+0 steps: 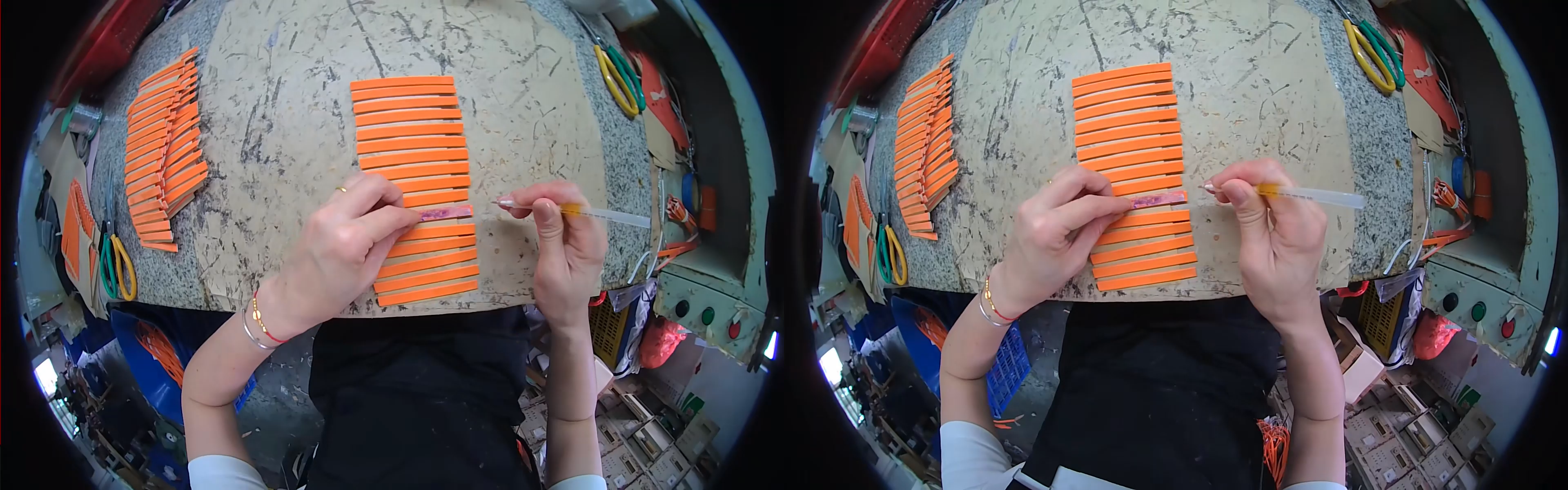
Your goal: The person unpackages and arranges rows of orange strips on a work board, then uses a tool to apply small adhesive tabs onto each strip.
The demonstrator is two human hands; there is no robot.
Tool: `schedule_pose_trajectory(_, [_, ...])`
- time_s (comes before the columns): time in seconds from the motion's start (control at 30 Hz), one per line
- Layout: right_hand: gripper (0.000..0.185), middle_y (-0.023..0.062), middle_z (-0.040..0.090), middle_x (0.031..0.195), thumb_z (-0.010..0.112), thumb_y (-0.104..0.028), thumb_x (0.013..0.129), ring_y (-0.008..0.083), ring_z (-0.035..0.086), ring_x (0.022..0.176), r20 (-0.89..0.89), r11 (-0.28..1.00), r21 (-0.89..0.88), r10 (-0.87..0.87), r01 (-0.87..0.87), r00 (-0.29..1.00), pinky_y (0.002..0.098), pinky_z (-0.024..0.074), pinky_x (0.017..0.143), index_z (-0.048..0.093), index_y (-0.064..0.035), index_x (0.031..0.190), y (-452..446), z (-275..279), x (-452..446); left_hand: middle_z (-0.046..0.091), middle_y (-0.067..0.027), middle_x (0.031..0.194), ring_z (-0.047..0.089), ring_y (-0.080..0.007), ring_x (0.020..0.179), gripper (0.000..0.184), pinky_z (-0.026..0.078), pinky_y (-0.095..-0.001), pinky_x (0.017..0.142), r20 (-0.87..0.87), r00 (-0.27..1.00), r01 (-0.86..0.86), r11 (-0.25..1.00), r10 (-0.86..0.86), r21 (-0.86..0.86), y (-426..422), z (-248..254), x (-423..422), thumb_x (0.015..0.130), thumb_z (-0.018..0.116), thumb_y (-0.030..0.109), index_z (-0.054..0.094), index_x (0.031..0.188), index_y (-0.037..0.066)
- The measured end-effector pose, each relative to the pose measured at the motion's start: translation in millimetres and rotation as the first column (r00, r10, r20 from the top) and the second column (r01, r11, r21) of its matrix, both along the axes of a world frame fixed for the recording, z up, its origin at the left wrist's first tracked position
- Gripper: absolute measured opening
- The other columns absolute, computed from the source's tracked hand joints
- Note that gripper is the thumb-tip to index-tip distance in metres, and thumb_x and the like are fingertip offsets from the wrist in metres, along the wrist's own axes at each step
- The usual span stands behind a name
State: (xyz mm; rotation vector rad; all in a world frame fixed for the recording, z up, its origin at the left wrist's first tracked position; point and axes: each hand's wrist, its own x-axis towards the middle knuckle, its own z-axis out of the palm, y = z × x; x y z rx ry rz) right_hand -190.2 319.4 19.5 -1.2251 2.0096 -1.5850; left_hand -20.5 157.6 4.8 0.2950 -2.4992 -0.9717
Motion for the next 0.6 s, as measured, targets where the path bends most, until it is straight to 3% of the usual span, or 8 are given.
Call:
schedule_pose_trajectory(0.2, [0.010,0.0107,0.064,0.081,0.060,-0.007,0.096,0.0212,0.062,0.072,-0.094,0.997,0.061,0.050,-0.044,0.994,0.0294,0.0480,0.065,0.063,0.0017,0.093,-7,-1,5,0.062,-0.0060,0.085,0.062,-0.0205,0.075,0.019,0.050,-0.0313,0.063,-0.002,1.000,0.014,1.000,-0.014,-0.009,0,0,-3,0.075,0.073,-0.006,0.073,0.092,0.002])
schedule_pose_trajectory(0.33, [0.007,0.0136,0.062,0.082,0.066,-0.003,0.090,0.0301,0.062,0.073,-0.167,0.977,0.104,0.203,-0.188,0.965,0.0354,0.0504,0.066,0.061,0.0023,0.092,-19,-2,15,0.058,-0.0098,0.088,0.059,-0.0255,0.082,0.015,0.051,-0.0351,0.070,0.034,0.998,0.045,0.999,-0.045,0.000,0,0,-1,0.079,0.071,-0.002,0.070,0.093,-0.001])
schedule_pose_trajectory(0.43, [0.008,0.0137,0.062,0.083,0.067,-0.002,0.089,0.0303,0.063,0.074,-0.250,0.972,0.104,0.230,-0.210,0.940,0.0362,0.0506,0.065,0.061,0.0022,0.093,-22,-4,17,0.059,-0.0089,0.088,0.060,-0.0246,0.081,0.017,0.052,-0.0343,0.069,0.032,0.999,0.037,0.999,-0.036,-0.015,1,1,-1,0.076,0.071,-0.004,0.070,0.093,0.000])
schedule_pose_trajectory(0.5, [0.008,0.0139,0.062,0.083,0.067,-0.001,0.088,0.0309,0.063,0.075,-0.217,0.969,0.103,0.244,-0.226,0.945,0.0368,0.0509,0.066,0.061,0.0020,0.093,-22,-5,16,0.061,-0.0068,0.088,0.063,-0.0223,0.077,0.021,0.052,-0.0330,0.064,0.019,1.000,0.025,0.999,-0.024,-0.042,0,2,-2,0.074,0.073,-0.006,0.071,0.092,0.003])
schedule_pose_trajectory(0.6, [0.008,0.0142,0.063,0.083,0.066,0.000,0.088,0.0315,0.063,0.076,-0.254,0.960,0.088,0.280,-0.266,0.926,0.0372,0.0513,0.066,0.061,0.0015,0.094,-28,-8,22,0.057,-0.0106,0.088,0.059,-0.0265,0.083,0.017,0.051,-0.0353,0.071,0.022,0.998,0.053,0.999,-0.052,-0.010,1,0,-1,0.076,0.068,-0.006,0.069,0.093,-0.003])
